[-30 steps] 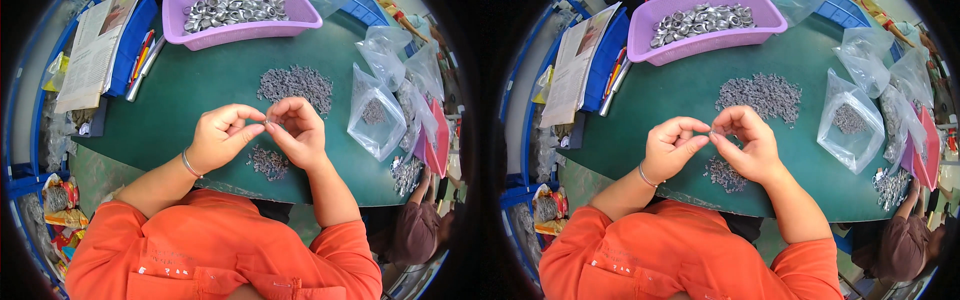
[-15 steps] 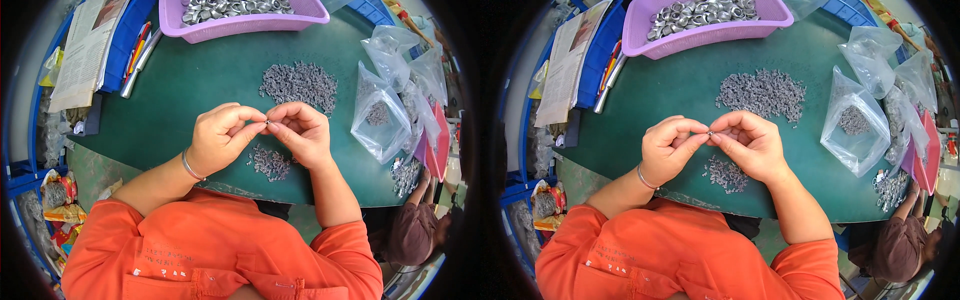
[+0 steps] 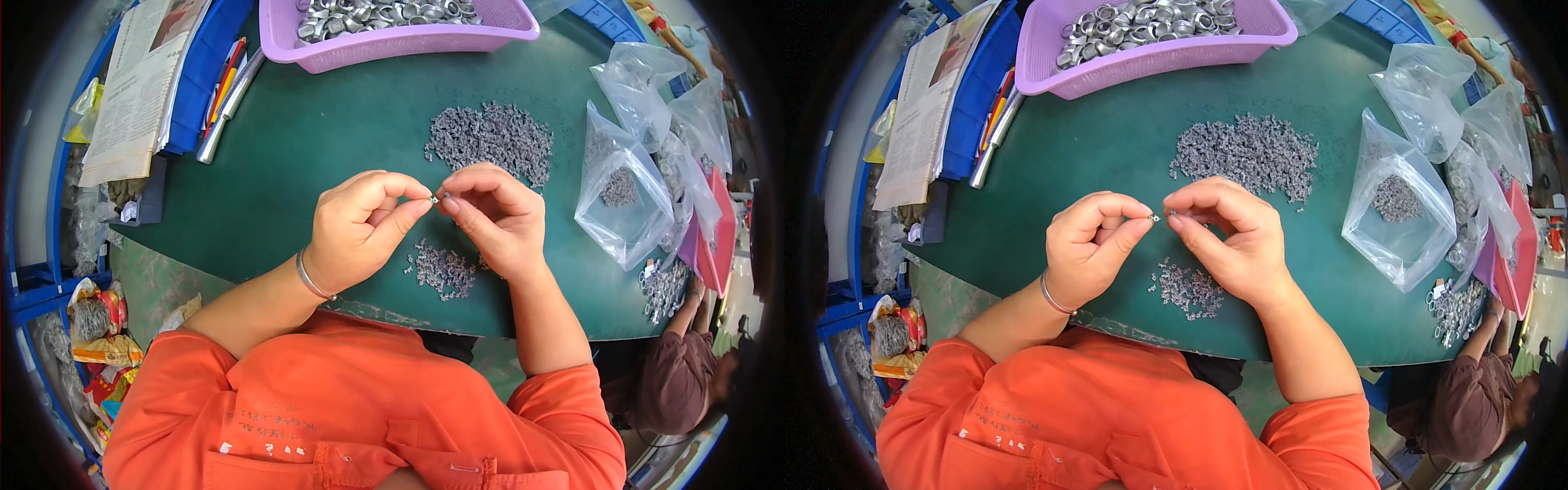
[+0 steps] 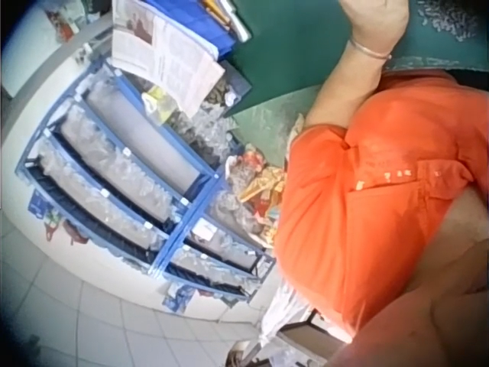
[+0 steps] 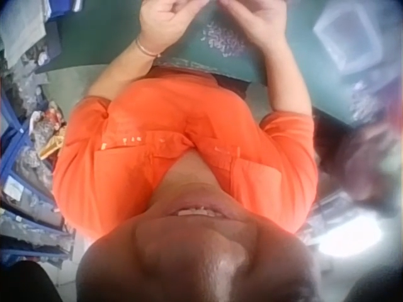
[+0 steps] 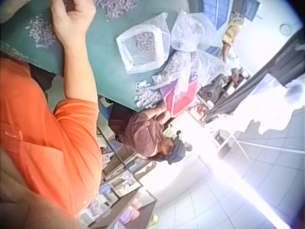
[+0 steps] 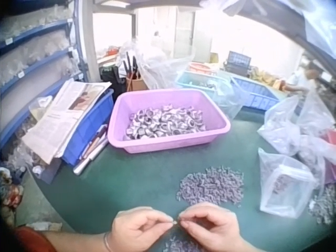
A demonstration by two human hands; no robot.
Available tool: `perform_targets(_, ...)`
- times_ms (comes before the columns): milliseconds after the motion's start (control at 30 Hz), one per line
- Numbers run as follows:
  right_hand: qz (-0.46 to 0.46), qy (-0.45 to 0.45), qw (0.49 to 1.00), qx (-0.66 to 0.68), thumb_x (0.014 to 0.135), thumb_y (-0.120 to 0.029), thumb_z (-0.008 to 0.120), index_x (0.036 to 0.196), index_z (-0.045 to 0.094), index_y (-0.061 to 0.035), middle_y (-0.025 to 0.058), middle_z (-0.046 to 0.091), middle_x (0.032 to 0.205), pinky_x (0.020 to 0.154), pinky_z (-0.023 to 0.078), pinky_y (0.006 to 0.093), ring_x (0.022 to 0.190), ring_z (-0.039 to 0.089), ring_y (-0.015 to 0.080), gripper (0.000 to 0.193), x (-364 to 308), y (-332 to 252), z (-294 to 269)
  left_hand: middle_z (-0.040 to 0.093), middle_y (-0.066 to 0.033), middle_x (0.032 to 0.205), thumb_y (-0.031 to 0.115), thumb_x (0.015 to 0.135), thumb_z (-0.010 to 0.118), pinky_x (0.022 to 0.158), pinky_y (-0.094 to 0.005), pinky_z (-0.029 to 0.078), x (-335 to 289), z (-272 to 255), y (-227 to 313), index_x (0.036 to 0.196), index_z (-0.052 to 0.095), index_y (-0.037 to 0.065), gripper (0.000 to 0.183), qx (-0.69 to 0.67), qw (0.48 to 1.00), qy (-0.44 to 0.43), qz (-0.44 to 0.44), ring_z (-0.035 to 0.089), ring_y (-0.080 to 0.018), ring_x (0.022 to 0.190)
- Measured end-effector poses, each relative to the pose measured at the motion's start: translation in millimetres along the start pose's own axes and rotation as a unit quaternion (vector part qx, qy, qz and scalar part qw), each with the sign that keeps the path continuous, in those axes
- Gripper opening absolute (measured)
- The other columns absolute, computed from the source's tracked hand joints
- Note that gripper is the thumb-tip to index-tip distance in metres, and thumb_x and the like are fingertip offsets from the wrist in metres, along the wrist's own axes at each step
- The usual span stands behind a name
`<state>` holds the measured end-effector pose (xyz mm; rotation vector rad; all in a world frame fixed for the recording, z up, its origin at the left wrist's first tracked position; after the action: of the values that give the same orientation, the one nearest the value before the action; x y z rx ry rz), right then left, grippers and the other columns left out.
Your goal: The person sorts small metal pieces on a work table by hand, then fits small parts into metal rings.
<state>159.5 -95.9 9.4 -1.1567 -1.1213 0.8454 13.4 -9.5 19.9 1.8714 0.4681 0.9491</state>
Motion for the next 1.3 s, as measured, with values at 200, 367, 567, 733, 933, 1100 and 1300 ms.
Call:
perform_targets(200, -0.012, 0.026, 0.999, 0.022, 0.078, 0.009, 0.066, 0.102, 0.052, -0.0005, 0.0073, 0.059, 0.094, 0.075, 0.051, 0.0252, 0.086, 0.06, 0.0129, 0.029, 0, -1, 1, 0.044, -0.0005, 0.057, 0.0, 0.075, 0.072, 0.045, -0.0236, 0.032, 1, 1, -1, 0.085, 0.066, 0.002, 0.012, 0.001, 1.0, -0.002, 0.014, 0.037, -0.0084, 0.047)
perform_targets(367, -0.033, 0.017, 0.999, -0.01, 0.076, 0.009, 0.067, 0.101, 0.051, -0.001, 0.0075, 0.058, 0.095, 0.074, 0.051, 0.0251, 0.086, 0.06, 0.0131, 0.031, 1, -4, 2, 0.039, -0.0003, 0.055, 0.0, 0.075, 0.072, 0.044, -0.0249, 0.03, 1, 1, 2, 0.085, 0.066, 0.003, 0.012, 0.017, 1.0, -0.01, 0.014, 0.036, -0.0094, 0.046)
perform_targets(567, -0.066, 0.038, 0.994, -0.078, 0.075, 0.01, 0.066, 0.103, 0.051, -0.0007, 0.0076, 0.059, 0.093, 0.07, 0.052, 0.025, 0.082, 0.061, 0.0133, 0.034, 0, -6, 1, 0.037, 0.0004, 0.053, -0.001, 0.074, 0.071, 0.043, -0.0248, 0.029, 3, 3, 2, 0.084, 0.066, 0.003, 0.013, 0.021, 0.999, -0.018, 0.017, 0.035, -0.0089, 0.046)
perform_targets(733, -0.105, -0.03, 0.966, -0.234, 0.074, 0.008, 0.064, 0.082, 0.063, 0.0002, 0.0097, 0.063, 0.077, 0.061, 0.05, 0.0284, 0.07, 0.063, 0.0214, 0.011, 5, -33, -11, 0.04, 0.0043, 0.057, -0.005, 0.075, 0.069, 0.046, -0.0202, 0.026, -2, 4, 2, 0.086, 0.065, 0.0, 0.013, 0.004, 0.999, -0.038, 0.017, 0.032, -0.0033, 0.048)
perform_targets(933, -0.05, -0.123, 0.947, -0.294, 0.07, 0.009, 0.063, 0.08, 0.06, -0.0003, 0.0105, 0.061, 0.076, 0.06, 0.048, 0.0329, 0.069, 0.06, 0.027, 0.014, 0, -56, -32, 0.039, 0.0034, 0.055, -0.005, 0.073, 0.07, 0.045, -0.0215, 0.027, -2, 6, 2, 0.084, 0.066, 0.001, 0.013, -0.004, 0.994, -0.1, 0.032, 0.032, -0.0046, 0.047)
perform_targets(1100, 0.016, -0.246, 0.928, -0.28, 0.068, 0.004, 0.064, 0.08, 0.062, 0.0, 0.0132, 0.062, 0.076, 0.062, 0.048, 0.0367, 0.07, 0.06, 0.0313, 0.013, -9, -44, -28, 0.044, 0.0, 0.053, -0.002, 0.069, 0.07, 0.043, -0.0243, 0.031, -5, 19, 3, 0.079, 0.067, 0.005, 0.012, 0.034, 0.977, -0.205, 0.056, 0.039, -0.0093, 0.045)
perform_targets(1300, -0.016, -0.177, 0.9, -0.397, 0.069, -0.001, 0.065, 0.078, 0.063, -0.0015, 0.0106, 0.061, 0.074, 0.063, 0.048, 0.0388, 0.072, 0.059, 0.032, 0.01, -5, -29, -29, 0.05, -0.0032, 0.058, 0.0, 0.071, 0.068, 0.044, -0.0264, 0.035, -9, 25, 0, 0.08, 0.068, 0.006, 0.01, 0.061, 0.969, -0.233, 0.059, 0.043, -0.0124, 0.046)
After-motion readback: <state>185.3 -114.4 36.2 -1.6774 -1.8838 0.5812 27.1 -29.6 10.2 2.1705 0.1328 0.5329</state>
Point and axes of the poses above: each hand's wrist, its own x-axis towards the middle knuckle, its own z-axis out of the palm, y = z × x, the point moved 4 cm from there along x, towards the middle knuckle
